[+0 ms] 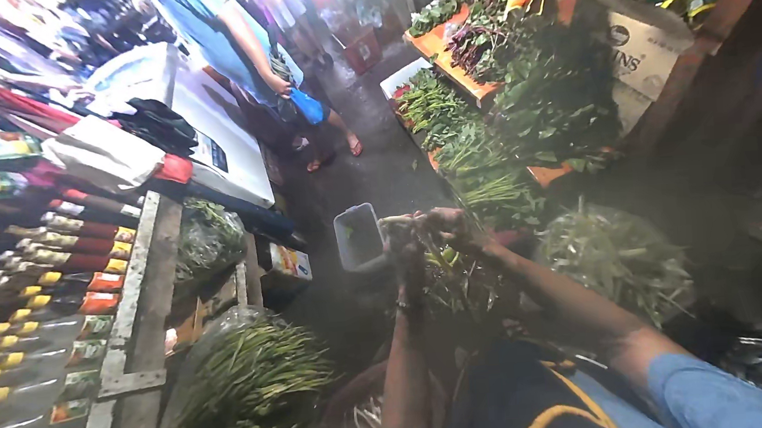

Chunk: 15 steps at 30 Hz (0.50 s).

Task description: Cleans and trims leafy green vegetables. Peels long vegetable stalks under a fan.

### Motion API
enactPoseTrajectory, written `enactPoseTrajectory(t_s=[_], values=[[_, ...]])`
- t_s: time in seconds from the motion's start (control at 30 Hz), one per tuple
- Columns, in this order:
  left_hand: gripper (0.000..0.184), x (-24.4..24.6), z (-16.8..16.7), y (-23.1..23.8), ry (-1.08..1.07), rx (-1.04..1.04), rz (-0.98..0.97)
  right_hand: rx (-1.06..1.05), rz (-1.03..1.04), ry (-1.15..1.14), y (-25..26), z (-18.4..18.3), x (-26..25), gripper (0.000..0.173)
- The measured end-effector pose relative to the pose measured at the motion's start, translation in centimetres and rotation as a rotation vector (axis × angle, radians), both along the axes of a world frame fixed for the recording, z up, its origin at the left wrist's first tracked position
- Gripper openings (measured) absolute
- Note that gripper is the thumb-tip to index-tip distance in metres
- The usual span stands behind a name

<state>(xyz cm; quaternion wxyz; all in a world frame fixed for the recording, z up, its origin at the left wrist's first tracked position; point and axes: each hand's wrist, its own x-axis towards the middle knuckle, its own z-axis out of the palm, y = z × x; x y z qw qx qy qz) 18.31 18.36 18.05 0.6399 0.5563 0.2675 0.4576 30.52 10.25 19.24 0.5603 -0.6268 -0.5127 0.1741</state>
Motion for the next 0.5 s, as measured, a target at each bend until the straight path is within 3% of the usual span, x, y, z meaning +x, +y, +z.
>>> enactPoseTrajectory(t_s=[0.1, 0.23, 0.3, 0.5], values=[[0.01, -0.2, 0.4, 0.4, 0.052, -0.016, -0.021, -0.009, -0.066, -0.094, 0.4, 0.2, -0.2, 0.047], [0.014, -0.5, 1.3, 1.1, 0.275, -0.084, -0.14, 0.092, -0.021, -0.368, 0.7, 0.1, -0.4, 0.028], [0.018, -0.9, 1.4, 1.8, 0.285, -0.07, -0.238, 0.12, -0.032, -0.408, 0.7, 0.2, -0.3, 0.021], [0.004, -1.6, 0.8, 3.7, 0.401, 0.085, -0.458, 0.088, -0.002, -0.463, 0.2, 0.3, 0.9, 0.013]])
